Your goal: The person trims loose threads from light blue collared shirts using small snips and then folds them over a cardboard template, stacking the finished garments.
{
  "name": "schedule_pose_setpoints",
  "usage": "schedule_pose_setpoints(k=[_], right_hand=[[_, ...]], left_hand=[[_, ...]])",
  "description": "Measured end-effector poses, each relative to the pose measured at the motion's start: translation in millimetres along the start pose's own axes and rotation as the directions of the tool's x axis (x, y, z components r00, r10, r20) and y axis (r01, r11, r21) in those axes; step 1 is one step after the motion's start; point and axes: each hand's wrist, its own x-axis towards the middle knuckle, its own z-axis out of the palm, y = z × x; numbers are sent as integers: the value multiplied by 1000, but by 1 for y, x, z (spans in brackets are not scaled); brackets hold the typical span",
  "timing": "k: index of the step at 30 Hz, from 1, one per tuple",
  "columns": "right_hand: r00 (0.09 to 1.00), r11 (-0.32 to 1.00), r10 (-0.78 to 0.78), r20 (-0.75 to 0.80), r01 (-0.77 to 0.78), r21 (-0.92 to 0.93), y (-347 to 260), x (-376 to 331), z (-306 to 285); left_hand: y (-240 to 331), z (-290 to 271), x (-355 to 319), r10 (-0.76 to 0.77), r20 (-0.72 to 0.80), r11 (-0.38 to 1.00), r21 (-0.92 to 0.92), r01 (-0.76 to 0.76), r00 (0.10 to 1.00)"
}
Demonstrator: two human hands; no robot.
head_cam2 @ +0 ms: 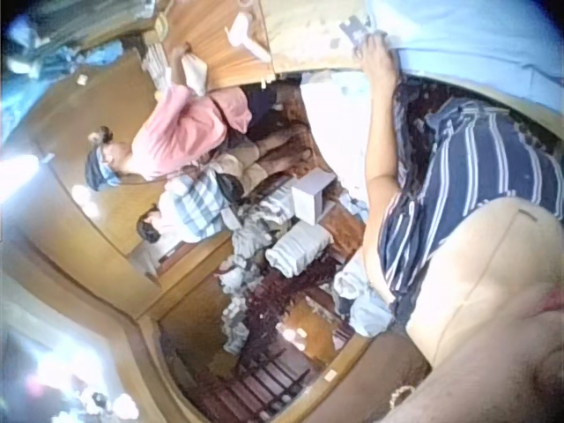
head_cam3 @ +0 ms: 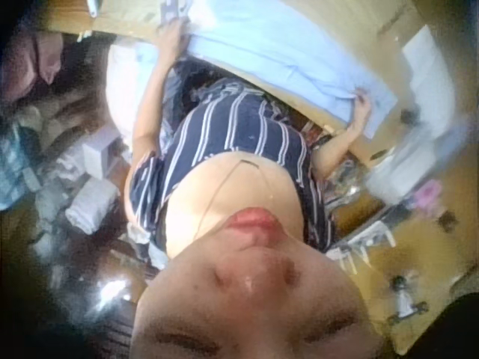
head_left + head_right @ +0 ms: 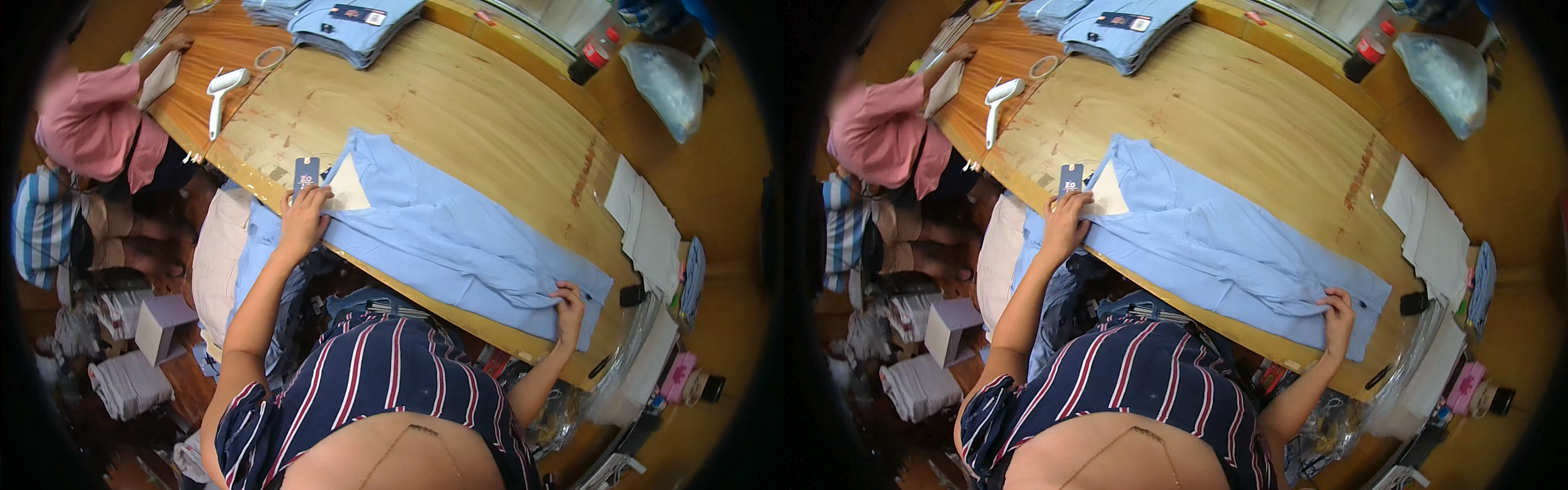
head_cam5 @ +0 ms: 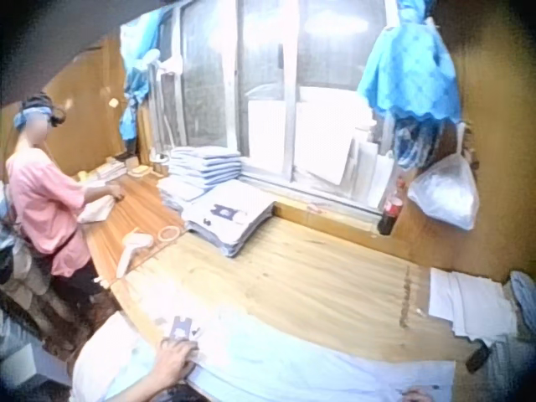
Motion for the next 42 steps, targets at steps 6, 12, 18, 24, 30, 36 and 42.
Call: schedule_pose_setpoints(k=[6,12,18,24,30,36,42], right_hand=[[923,952,305,-233,-292,89,-27,-22,7],[887,891,-126,-445,-96,-444,-54,-27,36],[838,880,-123,-531,-156,-449,-39,-27,16],[818,814,-75,-570,-280,-509,-30,-47,9],[640,838,117,-759,-474,-270,24,-92,-27],[435,608,224,-872,-762,-224,40,-97,-56],[461,464,185,-868,-819,-336,59,-74,-36]], left_hand=[[20,-23,1,35,163,989,134,-57,986],[43,-13,45,-60,14,950,-307,62,998],[19,35,97,-59,-128,970,-240,27,990],[3,54,116,-164,-43,860,-496,121,986],[53,7,114,-181,-100,757,-649,74,978],[143,-23,38,665,726,665,-683,-301,-178],[219,69,45,750,91,637,-365,-679,655]])
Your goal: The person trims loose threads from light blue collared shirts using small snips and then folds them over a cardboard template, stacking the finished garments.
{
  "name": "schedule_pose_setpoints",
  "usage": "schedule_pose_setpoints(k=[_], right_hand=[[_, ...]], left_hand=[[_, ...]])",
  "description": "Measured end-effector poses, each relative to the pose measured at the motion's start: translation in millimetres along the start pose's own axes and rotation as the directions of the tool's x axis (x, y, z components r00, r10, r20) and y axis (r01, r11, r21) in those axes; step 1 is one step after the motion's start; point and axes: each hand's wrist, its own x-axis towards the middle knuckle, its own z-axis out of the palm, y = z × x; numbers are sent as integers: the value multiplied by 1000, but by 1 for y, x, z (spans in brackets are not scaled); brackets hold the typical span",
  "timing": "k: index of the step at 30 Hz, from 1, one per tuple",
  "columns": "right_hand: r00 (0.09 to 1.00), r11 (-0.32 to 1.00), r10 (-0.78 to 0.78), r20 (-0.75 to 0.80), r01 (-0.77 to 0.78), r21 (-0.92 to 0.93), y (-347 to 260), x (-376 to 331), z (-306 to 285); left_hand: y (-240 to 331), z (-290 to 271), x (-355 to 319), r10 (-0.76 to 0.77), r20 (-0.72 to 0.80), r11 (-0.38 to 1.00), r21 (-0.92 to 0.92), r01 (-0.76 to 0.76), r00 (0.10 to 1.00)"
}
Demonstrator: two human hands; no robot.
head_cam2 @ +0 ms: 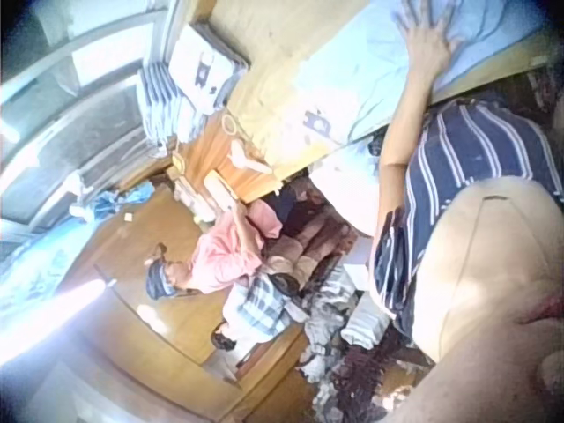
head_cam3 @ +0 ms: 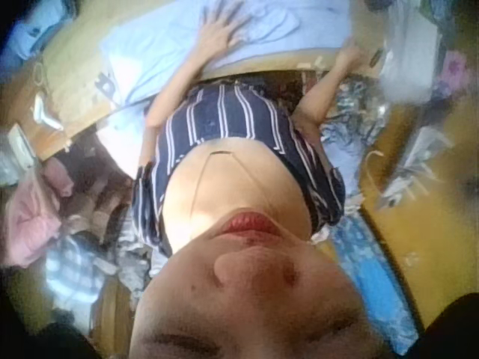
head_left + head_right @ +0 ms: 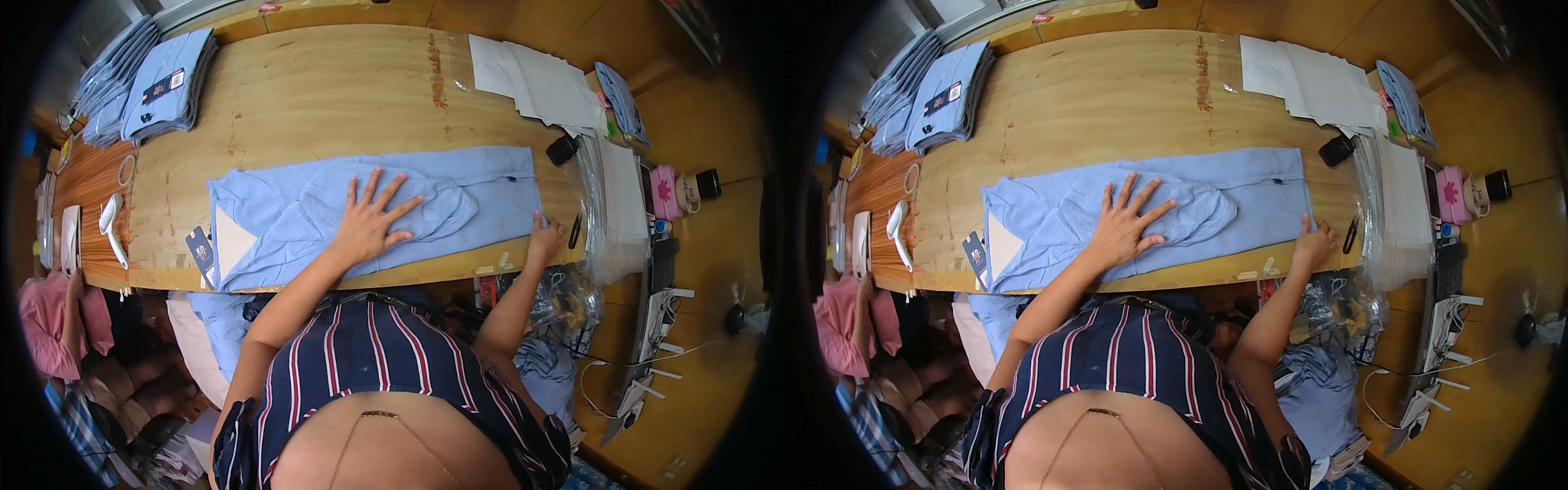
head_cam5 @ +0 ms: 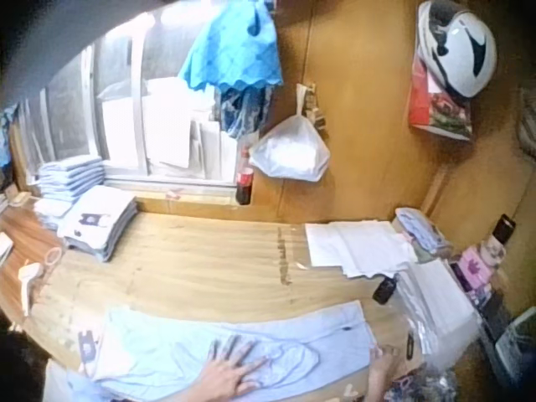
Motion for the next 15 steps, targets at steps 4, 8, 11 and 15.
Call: schedule_pose_setpoints(k=[4,8,11,15], right_hand=[[975,998,-41,219,29,60,-28,-21,-21],[935,943,-219,278,129,307,-44,-59,-23],[972,756,-183,149,43,654,-40,-80,-10],[923,211,-37,383,-368,906,-49,-73,-10]], left_hand=[[-43,-4,-16,34,151,982,180,-61,988],[-68,-42,-30,-22,230,987,159,-15,973],[-33,-42,-13,14,111,998,56,-20,994],[3,-2,4,175,220,983,18,-183,960]])
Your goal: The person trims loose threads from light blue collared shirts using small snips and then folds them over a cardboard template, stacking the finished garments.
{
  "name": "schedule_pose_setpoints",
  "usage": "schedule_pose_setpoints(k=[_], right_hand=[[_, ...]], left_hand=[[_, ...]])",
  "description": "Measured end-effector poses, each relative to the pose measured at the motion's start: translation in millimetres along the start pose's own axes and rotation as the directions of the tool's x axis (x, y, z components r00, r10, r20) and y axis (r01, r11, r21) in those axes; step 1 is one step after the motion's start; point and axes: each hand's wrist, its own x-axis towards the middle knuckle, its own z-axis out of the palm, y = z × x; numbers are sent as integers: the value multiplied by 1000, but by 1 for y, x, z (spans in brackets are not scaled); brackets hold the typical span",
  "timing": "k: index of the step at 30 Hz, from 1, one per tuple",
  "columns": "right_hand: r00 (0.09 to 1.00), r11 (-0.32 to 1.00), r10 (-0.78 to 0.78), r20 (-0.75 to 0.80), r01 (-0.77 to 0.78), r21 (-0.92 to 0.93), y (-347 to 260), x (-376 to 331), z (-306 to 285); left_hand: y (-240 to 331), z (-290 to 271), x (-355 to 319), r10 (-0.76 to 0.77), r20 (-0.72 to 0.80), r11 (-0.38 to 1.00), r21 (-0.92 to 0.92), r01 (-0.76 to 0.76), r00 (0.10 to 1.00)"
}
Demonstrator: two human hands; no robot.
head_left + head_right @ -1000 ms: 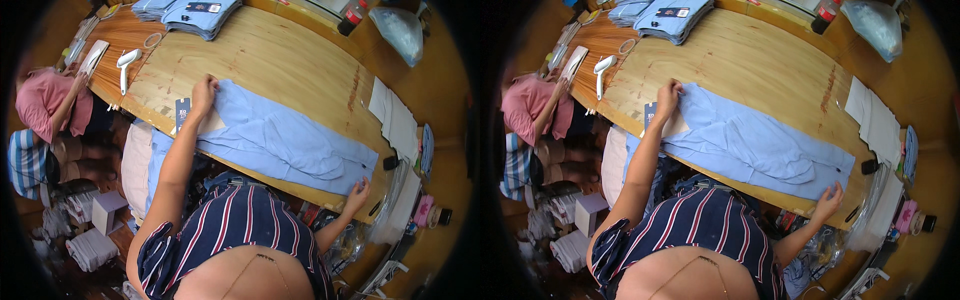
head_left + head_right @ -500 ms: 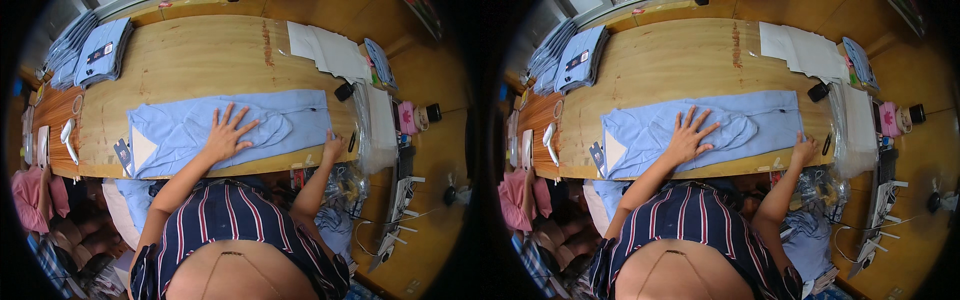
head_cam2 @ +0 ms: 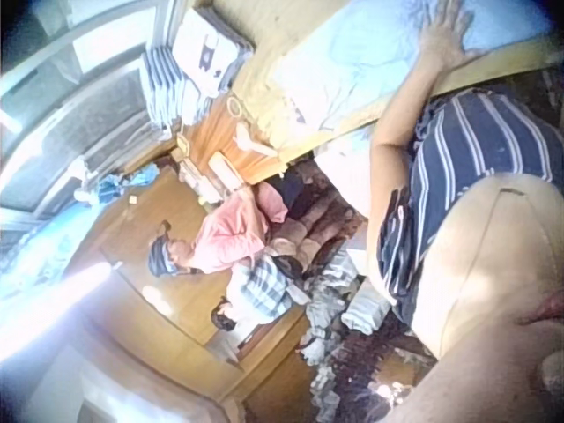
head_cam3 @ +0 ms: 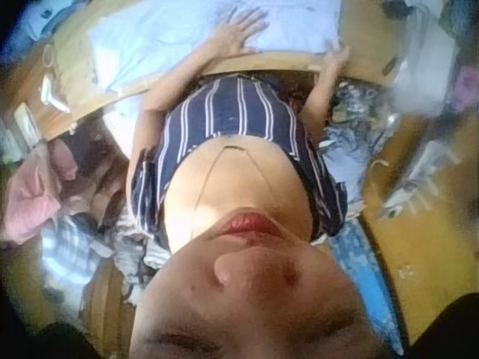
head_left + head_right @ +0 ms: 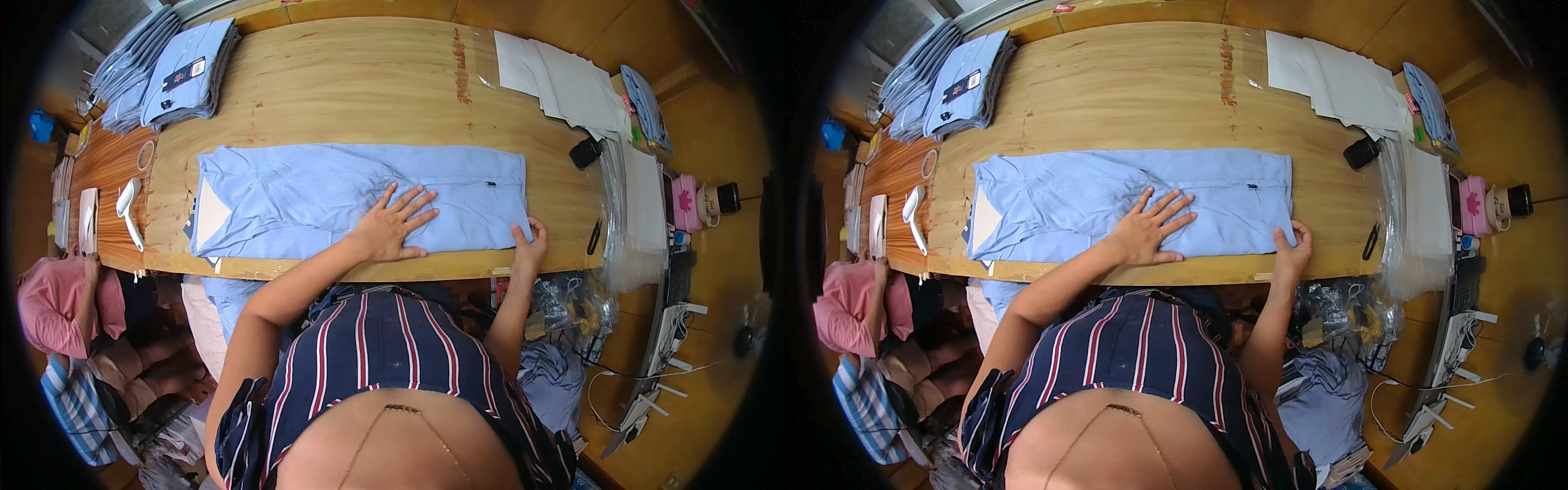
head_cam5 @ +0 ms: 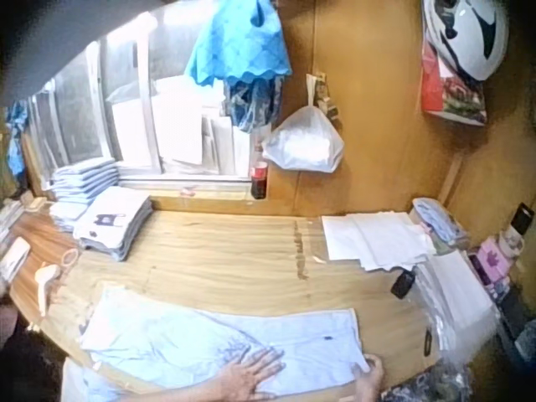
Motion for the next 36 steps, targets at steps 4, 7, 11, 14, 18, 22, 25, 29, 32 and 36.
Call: schedule_pose_setpoints(k=[4,7,11,14,18,22,25,29,32,36], right_hand=[[888,805,-431,163,460,-374,-51,-14,46],[537,495,-587,606,830,-257,-76,-60,98],[217,256,-398,891,959,-119,-46,-98,124],[134,92,-404,905,990,-105,-41,-104,118],[379,19,-565,733,894,-448,-37,-102,80],[546,164,-538,642,815,-556,-11,-90,56],[577,182,-430,695,809,-559,-9,-90,48],[593,348,-266,760,794,-498,-26,-83,38],[652,695,-267,710,641,-327,-40,-47,38],[693,738,-328,642,612,-284,-48,23,90]], left_hand=[[-10,-1,-1,-75,-79,957,-285,50,994],[-31,-2,-8,-546,37,264,-941,213,837],[-37,3,-7,-699,141,66,-963,260,701],[-28,-2,-10,-643,2,493,-764,416,766],[-16,-3,-12,-668,-121,573,-713,404,734],[5,-15,1,-564,-317,826,-244,509,763],[-2,-15,23,-261,-427,965,-104,240,866],[-28,20,15,-196,-330,958,136,253,923],[-28,12,29,-301,-275,948,15,317,913],[-57,4,83,-437,-220,899,-142,414,872]])
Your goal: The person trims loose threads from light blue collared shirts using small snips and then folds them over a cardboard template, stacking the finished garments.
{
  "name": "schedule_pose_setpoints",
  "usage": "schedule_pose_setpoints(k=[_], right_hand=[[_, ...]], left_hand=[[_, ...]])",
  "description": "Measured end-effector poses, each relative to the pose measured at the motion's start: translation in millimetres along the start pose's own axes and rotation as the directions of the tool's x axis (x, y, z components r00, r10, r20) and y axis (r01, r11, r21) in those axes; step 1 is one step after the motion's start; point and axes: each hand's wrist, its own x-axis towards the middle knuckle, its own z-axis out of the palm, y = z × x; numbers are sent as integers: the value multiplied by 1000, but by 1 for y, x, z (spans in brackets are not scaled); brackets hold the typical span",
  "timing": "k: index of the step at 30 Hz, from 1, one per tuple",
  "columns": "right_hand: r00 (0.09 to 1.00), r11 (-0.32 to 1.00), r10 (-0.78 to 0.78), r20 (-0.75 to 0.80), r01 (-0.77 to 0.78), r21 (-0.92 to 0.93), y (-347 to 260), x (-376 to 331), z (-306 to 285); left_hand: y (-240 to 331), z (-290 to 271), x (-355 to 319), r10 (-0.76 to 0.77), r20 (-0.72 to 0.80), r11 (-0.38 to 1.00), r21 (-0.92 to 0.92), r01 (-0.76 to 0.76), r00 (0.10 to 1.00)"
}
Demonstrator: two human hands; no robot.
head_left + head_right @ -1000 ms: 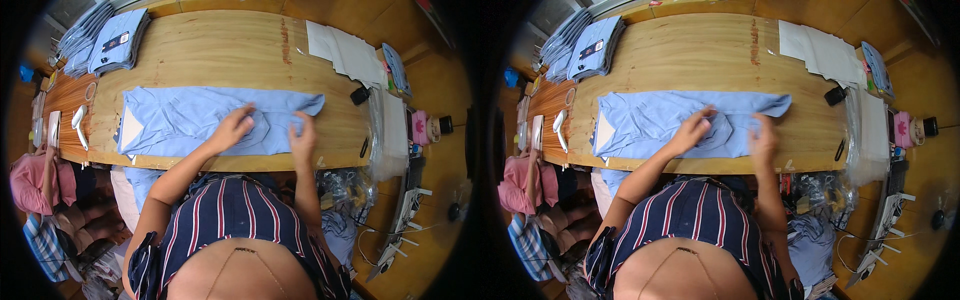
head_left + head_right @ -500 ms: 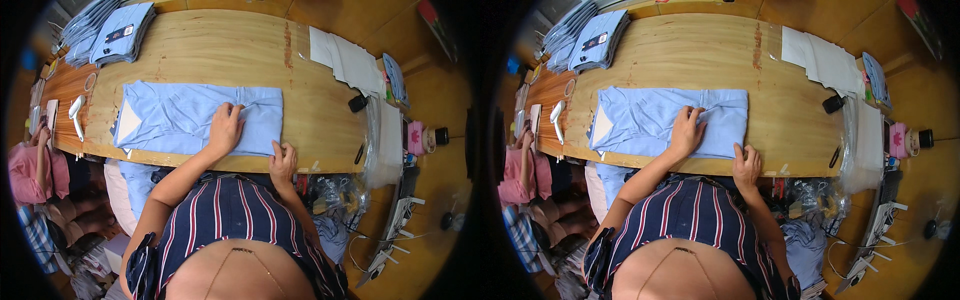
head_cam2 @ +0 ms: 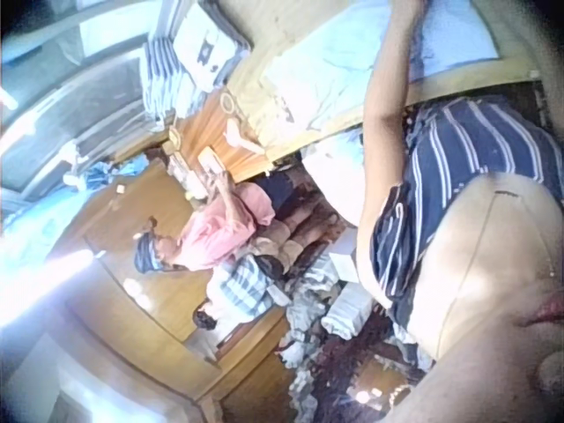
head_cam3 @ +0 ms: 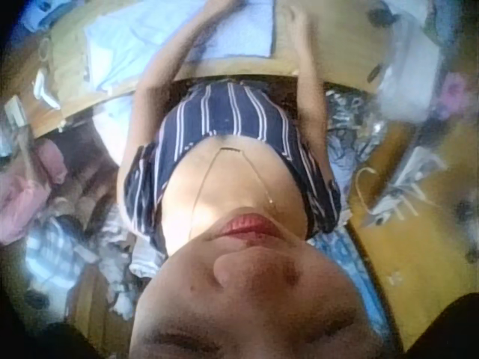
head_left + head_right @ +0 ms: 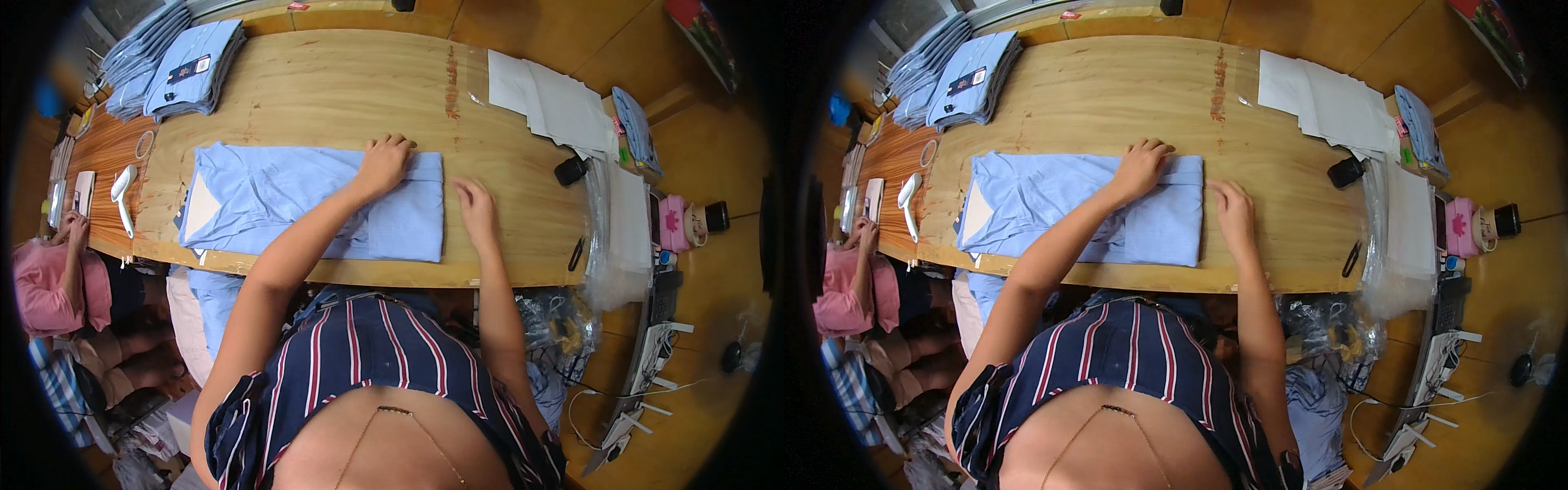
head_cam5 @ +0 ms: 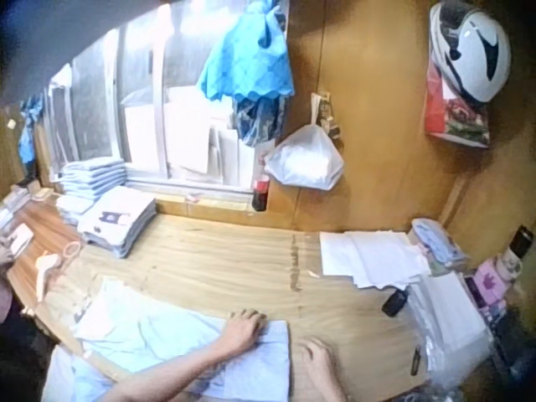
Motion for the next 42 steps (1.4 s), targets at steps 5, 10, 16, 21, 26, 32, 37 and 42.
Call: schedule_pose_setpoints(k=[5,10,16,21,26,32,37,42], right_hand=[[989,994,-101,105,105,-32,42,37,20],[997,999,-39,72,39,8,42,36,22],[961,977,-192,-200,206,49,26,4,18],[979,988,99,-179,-75,135,30,-39,17],[985,987,-49,-165,73,144,23,0,-13],[768,853,-310,560,485,-192,-11,55,38],[722,744,-195,664,550,-380,-11,62,49],[652,843,-251,715,511,-170,-2,61,27]], left_hand=[[-4,36,57,186,191,977,-136,-162,964],[-5,40,57,234,259,904,-413,-112,937],[-5,33,55,111,141,755,-655,9,984],[18,14,39,49,71,976,-215,-32,996],[63,11,-46,361,7,919,166,-357,933],[36,27,-78,568,192,816,-5,-577,801],[71,39,-114,243,113,878,397,-268,963],[83,42,-113,207,-59,901,401,-167,977]])
